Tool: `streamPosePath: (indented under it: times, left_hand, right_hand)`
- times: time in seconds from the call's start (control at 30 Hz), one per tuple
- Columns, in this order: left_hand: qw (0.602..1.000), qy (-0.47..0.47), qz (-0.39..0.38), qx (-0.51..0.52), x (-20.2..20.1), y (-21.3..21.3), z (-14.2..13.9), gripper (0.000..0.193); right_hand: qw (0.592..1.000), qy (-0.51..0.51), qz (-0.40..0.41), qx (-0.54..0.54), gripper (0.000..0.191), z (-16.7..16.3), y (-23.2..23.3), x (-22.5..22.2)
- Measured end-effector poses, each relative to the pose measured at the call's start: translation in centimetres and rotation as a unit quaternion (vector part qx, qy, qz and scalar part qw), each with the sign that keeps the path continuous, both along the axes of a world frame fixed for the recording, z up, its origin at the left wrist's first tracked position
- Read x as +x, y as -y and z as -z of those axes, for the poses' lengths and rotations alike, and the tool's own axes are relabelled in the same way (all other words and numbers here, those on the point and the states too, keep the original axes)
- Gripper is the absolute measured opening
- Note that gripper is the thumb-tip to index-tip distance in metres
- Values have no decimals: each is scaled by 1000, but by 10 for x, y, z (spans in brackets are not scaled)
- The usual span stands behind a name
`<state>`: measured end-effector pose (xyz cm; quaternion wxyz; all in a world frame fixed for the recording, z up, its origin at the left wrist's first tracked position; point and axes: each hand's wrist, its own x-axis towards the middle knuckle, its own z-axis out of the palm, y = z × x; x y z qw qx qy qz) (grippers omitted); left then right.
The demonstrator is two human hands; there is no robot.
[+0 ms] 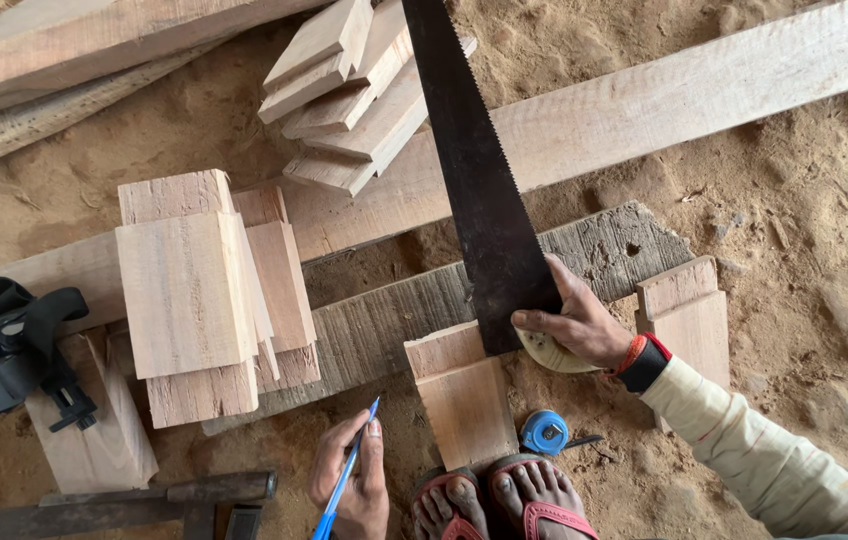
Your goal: The person measures and marks multiple small wooden blocks using a tape measure, a blue pen, and a hand saw as a straightedge. They repeatedly measure dimensions, mark lines, and stack the marked pieces.
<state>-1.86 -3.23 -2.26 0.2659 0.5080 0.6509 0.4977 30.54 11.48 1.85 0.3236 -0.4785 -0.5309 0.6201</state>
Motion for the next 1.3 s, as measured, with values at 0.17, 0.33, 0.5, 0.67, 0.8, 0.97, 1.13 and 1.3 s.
streamPosePath:
  times: [0.17,0.33,0.5,0.67,0.8,0.97,1.13,1.3]
  left_hand:
    - [999,-10,16,28,-2,-2,8,17]
    - [998,-5,25,62,4,-9,-3,19]
    - [994,17,82,68,29,-31,-28,40]
    - [982,-38,180,30,63,-57,-49,44]
    - [971,-100,215,2,86,-73,-52,38]
    - [951,-194,229,73,92,-71,-54,35]
    - [939,-225,250,69,91,-58,-56,36]
    - [937,-220,258,78,92,-52,-55,29]
  right_hand:
    - [1000,-7,0,-10,79,-2,1,-1]
    - [1000,-15,3,-24,79,-3,0,-3]
    - [999,-40,1,-4,78,3,1,-2]
    - [909,121,-32,398,64,14,1,5]
    - [888,104,-81,440,55,21,3,7]
    - [938,70,-30,339,55,23,3,8]
    - [911,134,-24,389,62,20,3,5]
    - [999,-27,22,-20,74,14,6,0]
